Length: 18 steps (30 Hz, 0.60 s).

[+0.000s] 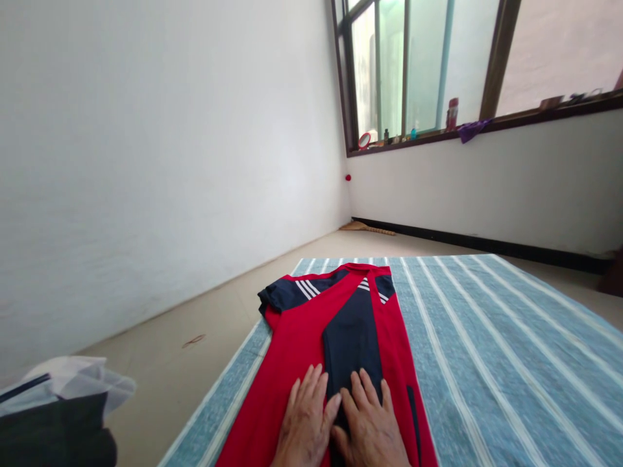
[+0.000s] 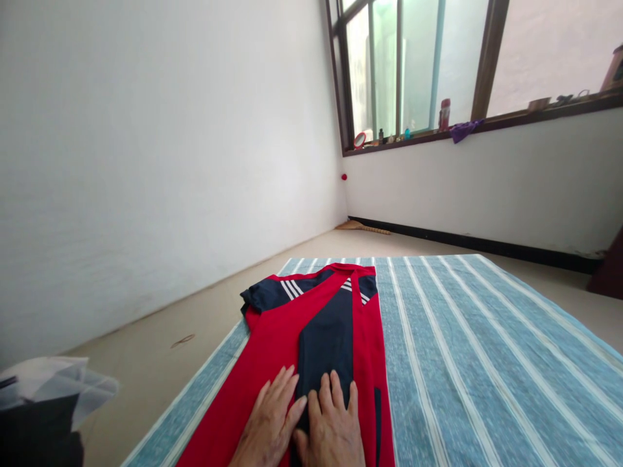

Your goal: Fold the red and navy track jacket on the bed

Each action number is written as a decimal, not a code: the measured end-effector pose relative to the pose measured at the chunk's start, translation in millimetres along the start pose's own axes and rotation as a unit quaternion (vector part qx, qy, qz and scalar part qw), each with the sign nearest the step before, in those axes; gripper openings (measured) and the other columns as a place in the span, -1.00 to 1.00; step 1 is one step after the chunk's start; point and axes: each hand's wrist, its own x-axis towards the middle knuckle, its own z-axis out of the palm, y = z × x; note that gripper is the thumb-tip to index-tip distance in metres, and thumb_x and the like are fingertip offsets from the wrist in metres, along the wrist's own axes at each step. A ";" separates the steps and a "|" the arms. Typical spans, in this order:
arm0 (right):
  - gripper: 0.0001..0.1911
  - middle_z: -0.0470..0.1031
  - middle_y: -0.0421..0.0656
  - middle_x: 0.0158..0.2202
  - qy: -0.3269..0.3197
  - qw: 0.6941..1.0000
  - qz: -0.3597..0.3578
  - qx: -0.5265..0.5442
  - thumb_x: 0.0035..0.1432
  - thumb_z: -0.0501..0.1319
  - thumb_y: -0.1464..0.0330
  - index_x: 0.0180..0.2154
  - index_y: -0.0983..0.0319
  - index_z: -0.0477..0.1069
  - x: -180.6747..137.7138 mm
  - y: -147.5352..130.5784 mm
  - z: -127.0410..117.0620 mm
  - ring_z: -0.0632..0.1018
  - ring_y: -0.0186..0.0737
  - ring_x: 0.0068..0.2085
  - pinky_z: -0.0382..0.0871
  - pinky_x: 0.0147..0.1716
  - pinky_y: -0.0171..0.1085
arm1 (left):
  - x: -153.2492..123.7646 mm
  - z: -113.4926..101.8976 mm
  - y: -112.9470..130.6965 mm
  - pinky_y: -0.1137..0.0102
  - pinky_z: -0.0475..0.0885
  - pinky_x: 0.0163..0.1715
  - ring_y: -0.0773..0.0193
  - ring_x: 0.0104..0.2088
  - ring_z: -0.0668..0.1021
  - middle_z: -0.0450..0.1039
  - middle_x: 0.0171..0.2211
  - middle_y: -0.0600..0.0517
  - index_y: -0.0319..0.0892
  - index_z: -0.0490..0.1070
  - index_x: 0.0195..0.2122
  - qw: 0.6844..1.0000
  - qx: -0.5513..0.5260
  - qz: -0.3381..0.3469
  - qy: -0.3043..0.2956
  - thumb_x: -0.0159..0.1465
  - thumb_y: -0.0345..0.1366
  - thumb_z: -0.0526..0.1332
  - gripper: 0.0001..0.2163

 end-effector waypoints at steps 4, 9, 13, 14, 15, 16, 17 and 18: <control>-0.47 0.14 0.01 0.25 -0.006 1.000 -0.002 0.013 0.17 0.11 0.09 0.12 0.15 0.32 -1.9 0.6 -1.6 0.07 0.10 0.29 -0.10 0.18 0.22 | -17.4 4.4 -10.0 0.11 0.29 0.11 0.06 0.18 0.31 0.28 0.17 -0.14 -0.21 0.29 0.16 0.994 0.088 0.043 0.047 0.34 -0.22 0.00 -0.60; -0.47 0.14 0.01 0.25 0.003 1.000 0.000 0.011 0.20 0.08 0.07 0.13 0.15 0.31 -3.5 2.3 -0.5 0.06 0.09 0.29 -0.14 0.20 0.22 | -24.4 1.3 -4.6 0.16 0.38 0.02 0.05 0.11 0.40 0.36 0.11 -0.14 -0.25 0.35 0.10 0.977 0.167 0.090 0.099 0.31 -0.28 0.04 -0.63; -0.48 0.15 0.01 0.25 0.020 1.000 -0.003 0.005 0.21 0.07 0.05 0.12 0.15 0.32 -5.2 2.7 -0.1 0.08 0.10 0.29 -0.12 0.19 0.22 | -30.2 -5.4 2.6 0.17 0.40 -0.01 0.06 0.07 0.43 0.42 0.06 -0.12 -0.25 0.37 0.06 0.967 0.181 0.102 0.145 0.28 -0.33 0.04 -0.66; -0.48 0.16 0.01 0.25 0.022 1.000 -0.004 0.003 0.21 0.07 0.05 0.11 0.15 0.32 -5.6 2.6 -0.3 0.08 0.10 0.28 -0.12 0.19 0.21 | -31.9 -6.5 3.6 0.18 0.41 -0.02 0.06 0.06 0.44 0.43 0.05 -0.12 -0.25 0.37 0.04 0.966 0.178 0.103 0.156 0.27 -0.33 0.04 -0.67; -0.48 0.16 0.01 0.24 0.023 1.000 -0.004 0.002 0.21 0.07 0.05 0.11 0.16 0.32 -5.9 2.5 -0.6 0.08 0.10 0.28 -0.11 0.19 0.21 | -33.4 -7.1 4.2 0.18 0.41 -0.03 0.06 0.05 0.45 0.44 0.03 -0.12 -0.25 0.38 0.03 0.966 0.174 0.104 0.164 0.27 -0.34 0.05 -0.68; -0.47 0.16 0.02 0.24 0.024 1.000 -0.004 -0.001 0.21 0.07 0.06 0.11 0.17 0.32 -6.2 2.3 -0.9 0.09 0.10 0.28 -0.12 0.19 0.21 | -34.5 -7.5 4.7 0.18 0.42 -0.04 0.06 0.03 0.46 0.45 0.02 -0.12 -0.25 0.38 0.01 0.966 0.167 0.104 0.168 0.27 -0.34 0.05 -0.68; -0.47 0.17 0.02 0.24 0.026 1.000 -0.004 -0.003 0.21 0.07 0.06 0.11 0.17 0.32 -6.5 2.2 -1.1 0.09 0.10 0.28 -0.12 0.19 0.20 | -35.2 -7.6 5.0 0.17 0.42 -0.04 0.06 0.02 0.47 0.46 0.01 -0.12 -0.25 0.38 0.01 0.968 0.158 0.102 0.168 0.27 -0.35 0.05 -0.69; -0.48 0.18 0.02 0.24 0.028 1.000 -0.003 -0.005 0.21 0.07 0.07 0.11 0.17 0.32 -6.9 2.0 -1.3 0.09 0.09 0.28 -0.12 0.19 0.20 | -35.4 -7.7 5.4 0.16 0.42 -0.04 0.06 0.02 0.48 0.46 0.00 -0.12 -0.24 0.38 0.01 0.970 0.148 0.099 0.165 0.27 -0.35 0.05 -0.69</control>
